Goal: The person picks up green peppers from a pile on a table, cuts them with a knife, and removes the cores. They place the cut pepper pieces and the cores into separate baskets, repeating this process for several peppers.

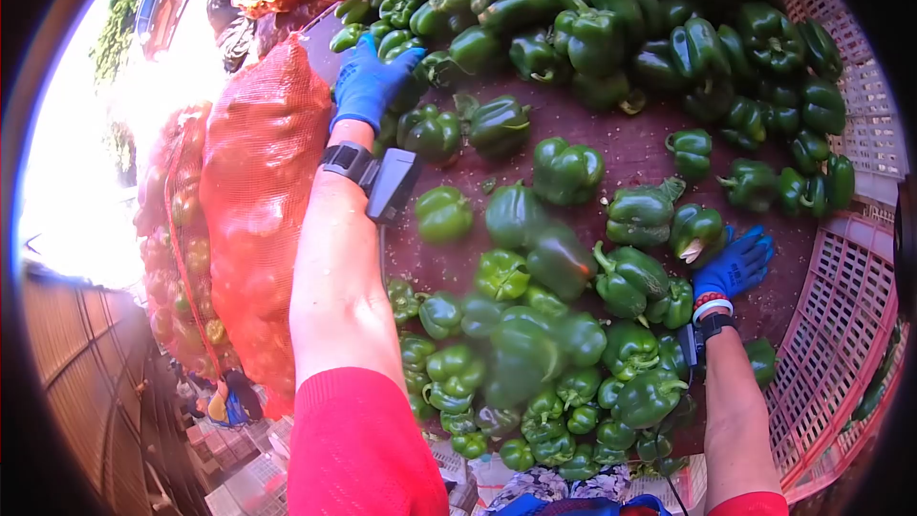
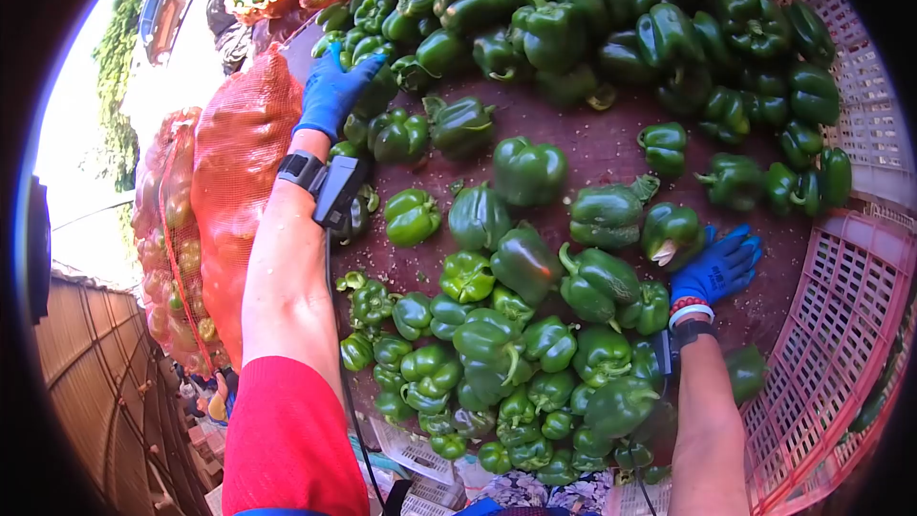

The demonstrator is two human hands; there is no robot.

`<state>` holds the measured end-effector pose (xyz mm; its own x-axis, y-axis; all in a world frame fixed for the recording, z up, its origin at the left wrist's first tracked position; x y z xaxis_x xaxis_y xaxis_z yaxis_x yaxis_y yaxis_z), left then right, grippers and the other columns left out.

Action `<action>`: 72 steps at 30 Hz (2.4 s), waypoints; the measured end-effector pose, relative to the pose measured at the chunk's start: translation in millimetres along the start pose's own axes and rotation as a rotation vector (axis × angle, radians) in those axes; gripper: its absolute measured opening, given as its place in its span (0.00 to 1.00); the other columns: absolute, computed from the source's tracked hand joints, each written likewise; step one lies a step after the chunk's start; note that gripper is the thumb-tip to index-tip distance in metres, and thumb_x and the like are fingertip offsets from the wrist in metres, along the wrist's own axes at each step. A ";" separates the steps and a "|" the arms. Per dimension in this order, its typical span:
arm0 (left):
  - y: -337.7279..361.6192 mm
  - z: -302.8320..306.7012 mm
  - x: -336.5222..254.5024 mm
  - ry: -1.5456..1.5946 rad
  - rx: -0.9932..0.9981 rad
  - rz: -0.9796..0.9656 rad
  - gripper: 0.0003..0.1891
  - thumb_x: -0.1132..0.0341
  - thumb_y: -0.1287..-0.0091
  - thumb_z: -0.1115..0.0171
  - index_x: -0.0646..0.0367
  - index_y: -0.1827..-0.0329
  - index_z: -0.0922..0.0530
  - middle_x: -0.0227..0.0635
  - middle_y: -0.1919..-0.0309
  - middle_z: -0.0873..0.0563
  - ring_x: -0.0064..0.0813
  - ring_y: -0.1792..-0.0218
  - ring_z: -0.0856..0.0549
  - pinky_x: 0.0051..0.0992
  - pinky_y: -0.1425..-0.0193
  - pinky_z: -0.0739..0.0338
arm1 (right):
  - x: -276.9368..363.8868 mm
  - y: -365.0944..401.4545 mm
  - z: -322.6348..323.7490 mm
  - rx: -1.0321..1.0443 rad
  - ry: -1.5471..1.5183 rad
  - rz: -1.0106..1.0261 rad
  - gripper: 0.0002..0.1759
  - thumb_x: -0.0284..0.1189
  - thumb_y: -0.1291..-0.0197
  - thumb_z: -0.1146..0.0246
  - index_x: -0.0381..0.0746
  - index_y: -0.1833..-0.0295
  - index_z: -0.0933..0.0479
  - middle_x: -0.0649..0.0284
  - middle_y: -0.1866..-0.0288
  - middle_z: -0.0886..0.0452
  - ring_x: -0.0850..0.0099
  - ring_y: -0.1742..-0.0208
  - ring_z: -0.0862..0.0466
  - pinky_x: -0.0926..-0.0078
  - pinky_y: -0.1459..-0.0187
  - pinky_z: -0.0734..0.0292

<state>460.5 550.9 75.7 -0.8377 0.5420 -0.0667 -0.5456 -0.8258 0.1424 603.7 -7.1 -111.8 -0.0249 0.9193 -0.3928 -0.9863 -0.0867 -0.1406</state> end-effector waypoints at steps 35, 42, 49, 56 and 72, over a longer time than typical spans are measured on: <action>475.1 -26.6 65.4 1.197 0.761 0.597 0.36 0.63 0.37 0.31 0.59 0.25 0.31 0.39 0.36 0.21 0.33 0.36 0.22 0.31 0.30 0.28 | 1.6 3.8 -18.2 -0.219 -0.196 0.004 0.33 0.53 0.26 0.52 0.43 0.25 0.36 0.48 0.23 0.34 0.47 0.22 0.37 0.38 0.28 0.42; 449.5 -51.4 15.3 0.456 0.086 -0.078 0.51 0.55 0.44 0.22 0.60 0.20 0.41 0.53 0.28 0.30 0.54 0.27 0.32 0.45 0.23 0.36 | -10.2 -1.6 -8.1 -0.134 -0.388 0.025 0.36 0.55 0.29 0.49 0.42 0.26 0.34 0.44 0.25 0.33 0.44 0.24 0.34 0.37 0.28 0.40; 408.0 -62.6 -19.2 0.267 0.260 -0.170 0.60 0.53 0.57 0.17 0.55 0.19 0.42 0.53 0.32 0.26 0.54 0.36 0.23 0.44 0.29 0.28 | -69.3 -72.6 29.7 0.392 -0.715 0.197 0.31 0.45 0.37 0.36 0.36 0.35 0.26 0.37 0.36 0.28 0.39 0.35 0.26 0.49 0.34 0.29; 397.4 -54.9 -41.3 0.084 0.330 -0.044 0.60 0.57 0.58 0.18 0.50 0.19 0.44 0.51 0.31 0.30 0.57 0.36 0.25 0.47 0.30 0.29 | -32.6 -148.6 139.8 -0.263 -0.704 0.553 0.30 0.43 0.39 0.35 0.39 0.35 0.27 0.44 0.36 0.28 0.44 0.37 0.24 0.51 0.36 0.27; 370.0 -75.4 -66.2 0.018 0.344 -0.446 0.44 0.73 0.42 0.37 0.33 0.20 0.39 0.44 0.25 0.32 0.57 0.22 0.40 0.67 0.30 0.36 | 47.4 -278.2 194.2 -0.035 -0.332 0.715 0.61 0.60 0.44 0.33 0.48 0.15 0.58 0.50 0.14 0.54 0.50 0.15 0.50 0.52 0.20 0.49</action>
<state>312.4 197.7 58.3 -0.5291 0.8219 -0.2110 -0.8112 -0.4170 0.4099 845.2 135.1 85.3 -0.7039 0.7022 -0.1070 -0.7072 -0.7069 0.0131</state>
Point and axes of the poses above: each hand's wrist, its own y-axis away from the middle knuckle, its own z-axis out of the back of the hand, x = y × z, the point moved 1 cm from there along -y, towards the middle knuckle
